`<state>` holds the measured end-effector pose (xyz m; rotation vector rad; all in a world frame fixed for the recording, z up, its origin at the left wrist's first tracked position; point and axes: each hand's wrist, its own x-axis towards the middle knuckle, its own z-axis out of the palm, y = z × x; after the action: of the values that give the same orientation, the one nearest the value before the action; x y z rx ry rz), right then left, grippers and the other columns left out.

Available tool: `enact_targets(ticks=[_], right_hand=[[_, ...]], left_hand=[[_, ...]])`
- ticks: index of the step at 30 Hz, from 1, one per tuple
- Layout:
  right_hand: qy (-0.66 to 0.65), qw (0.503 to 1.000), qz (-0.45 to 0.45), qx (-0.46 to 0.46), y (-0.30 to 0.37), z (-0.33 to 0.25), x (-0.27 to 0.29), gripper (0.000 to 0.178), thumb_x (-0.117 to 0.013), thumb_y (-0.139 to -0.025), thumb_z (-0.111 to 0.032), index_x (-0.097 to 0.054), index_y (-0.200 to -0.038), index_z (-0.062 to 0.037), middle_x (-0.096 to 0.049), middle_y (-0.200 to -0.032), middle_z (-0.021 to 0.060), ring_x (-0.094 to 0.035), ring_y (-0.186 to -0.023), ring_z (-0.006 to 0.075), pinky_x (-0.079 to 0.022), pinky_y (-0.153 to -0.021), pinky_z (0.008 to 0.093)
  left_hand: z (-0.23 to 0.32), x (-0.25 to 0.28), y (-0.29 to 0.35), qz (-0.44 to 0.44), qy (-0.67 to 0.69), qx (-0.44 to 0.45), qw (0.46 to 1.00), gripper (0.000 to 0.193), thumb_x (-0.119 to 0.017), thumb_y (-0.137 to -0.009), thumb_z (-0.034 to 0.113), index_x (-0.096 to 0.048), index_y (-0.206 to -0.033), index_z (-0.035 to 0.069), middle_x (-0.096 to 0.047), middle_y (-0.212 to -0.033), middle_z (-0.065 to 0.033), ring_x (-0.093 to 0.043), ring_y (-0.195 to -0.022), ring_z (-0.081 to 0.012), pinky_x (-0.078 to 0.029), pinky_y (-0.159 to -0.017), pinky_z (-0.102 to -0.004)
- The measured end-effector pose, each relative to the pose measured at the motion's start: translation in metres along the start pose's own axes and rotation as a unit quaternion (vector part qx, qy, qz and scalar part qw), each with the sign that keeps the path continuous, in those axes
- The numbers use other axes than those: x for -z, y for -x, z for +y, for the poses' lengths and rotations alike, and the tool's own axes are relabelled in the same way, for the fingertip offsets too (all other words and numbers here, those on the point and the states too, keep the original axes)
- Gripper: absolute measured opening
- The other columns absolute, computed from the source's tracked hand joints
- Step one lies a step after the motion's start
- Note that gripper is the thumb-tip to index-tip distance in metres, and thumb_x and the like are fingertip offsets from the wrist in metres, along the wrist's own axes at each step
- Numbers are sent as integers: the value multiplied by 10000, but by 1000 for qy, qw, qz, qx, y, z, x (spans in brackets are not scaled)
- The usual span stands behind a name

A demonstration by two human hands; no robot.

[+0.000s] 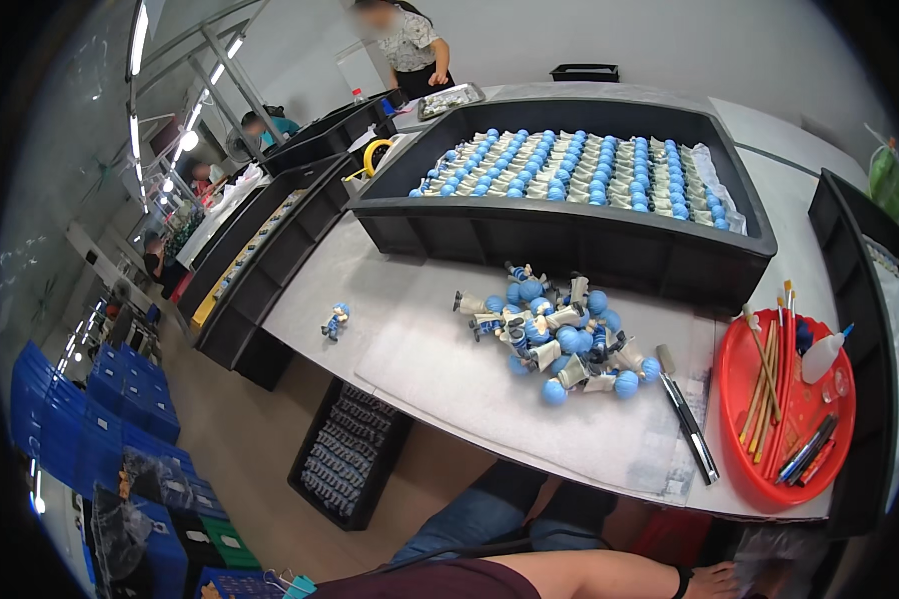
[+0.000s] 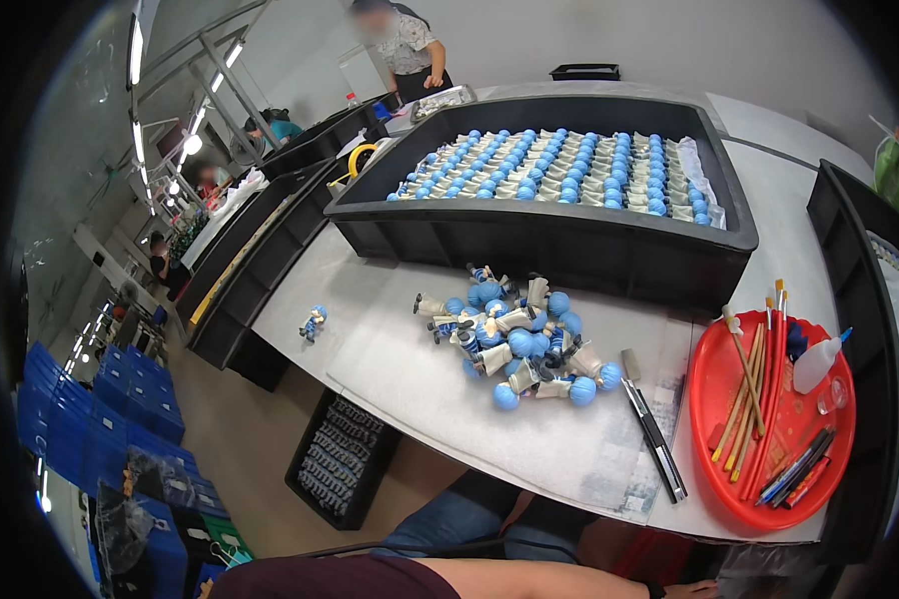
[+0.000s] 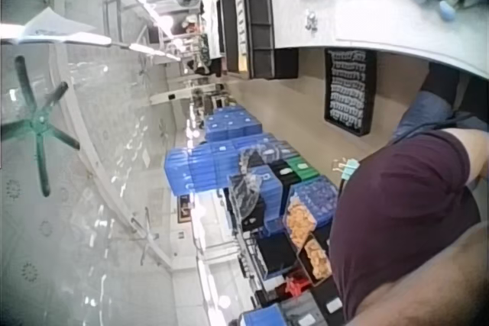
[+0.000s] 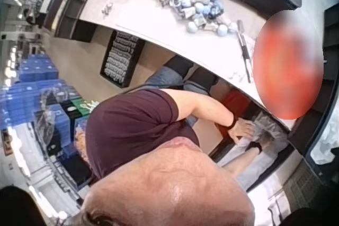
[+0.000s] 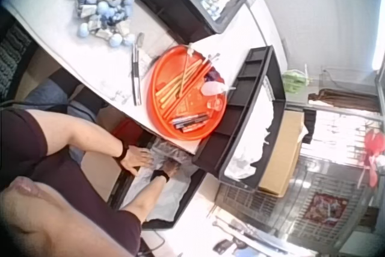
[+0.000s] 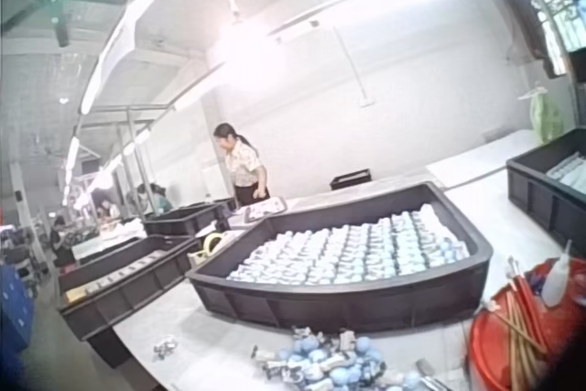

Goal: The recorder is assembling small blue-and-white plastic humanoid figurines at a factory workstation.

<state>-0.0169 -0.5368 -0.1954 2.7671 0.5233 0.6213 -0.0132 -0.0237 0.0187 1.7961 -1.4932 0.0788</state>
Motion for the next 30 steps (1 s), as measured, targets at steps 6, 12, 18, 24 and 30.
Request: enact_targets(ticks=[6, 12, 18, 24, 30], right_hand=[[-44, 997, 30, -51, -48, -81, -46, 542, -367, -890, -437, -368, -1325, -114, -452, -1290, 139, -492, -1126, 251, -436, -862, 456], [-37, 993, 38, -104, -83, -89, 24, 532, -383, -890, -426, -381, -1316, -108, -469, -1275, 139, -502, -1115, 252, -444, -855, 442], [-50, 985, 24, -166, -85, -76, 54, 523, -399, -889, -412, -388, -1311, -104, -480, -1262, 141, -507, -1107, 259, -445, -856, 436], [-82, 970, 4, -228, -83, -91, 59, 514, -414, -888, -399, -395, -1306, -100, -491, -1248, 142, -512, -1099, 267, -445, -857, 431], [-105, 952, -7, -287, -94, -100, 61, 505, -429, -887, -385, -402, -1300, -96, -502, -1235, 144, -516, -1091, 274, -445, -858, 425]], left_hand=[[-25, -10, 30, -40, -3, 78, 996, 843, -449, -731, 676, -391, -1292, 48, -403, -1308, -210, -336, -1239, -353, -181, -1022, -527], [-25, -9, 34, -5, -9, 61, 998, 817, -450, -741, 653, -426, -1250, 14, -434, -1272, -207, -357, -1219, -351, -197, -1015, -524], [-19, -1, 26, -60, -1, 73, 996, 832, -443, -748, 650, -409, -1262, -4, -405, -1305, -209, -331, -1242, -348, -187, -1025, -510], [-22, -6, 31, -48, 10, 71, 996, 865, -423, -752, 664, -374, -1283, -17, -371, -1326, -226, -317, -1254, -344, -174, -1030, -508], [-21, -7, 31, -26, 6, 59, 998, 861, -400, -760, 672, -361, -1292, -4, -391, -1294, -256, -381, -1186, -382, -234, -986, -528]])
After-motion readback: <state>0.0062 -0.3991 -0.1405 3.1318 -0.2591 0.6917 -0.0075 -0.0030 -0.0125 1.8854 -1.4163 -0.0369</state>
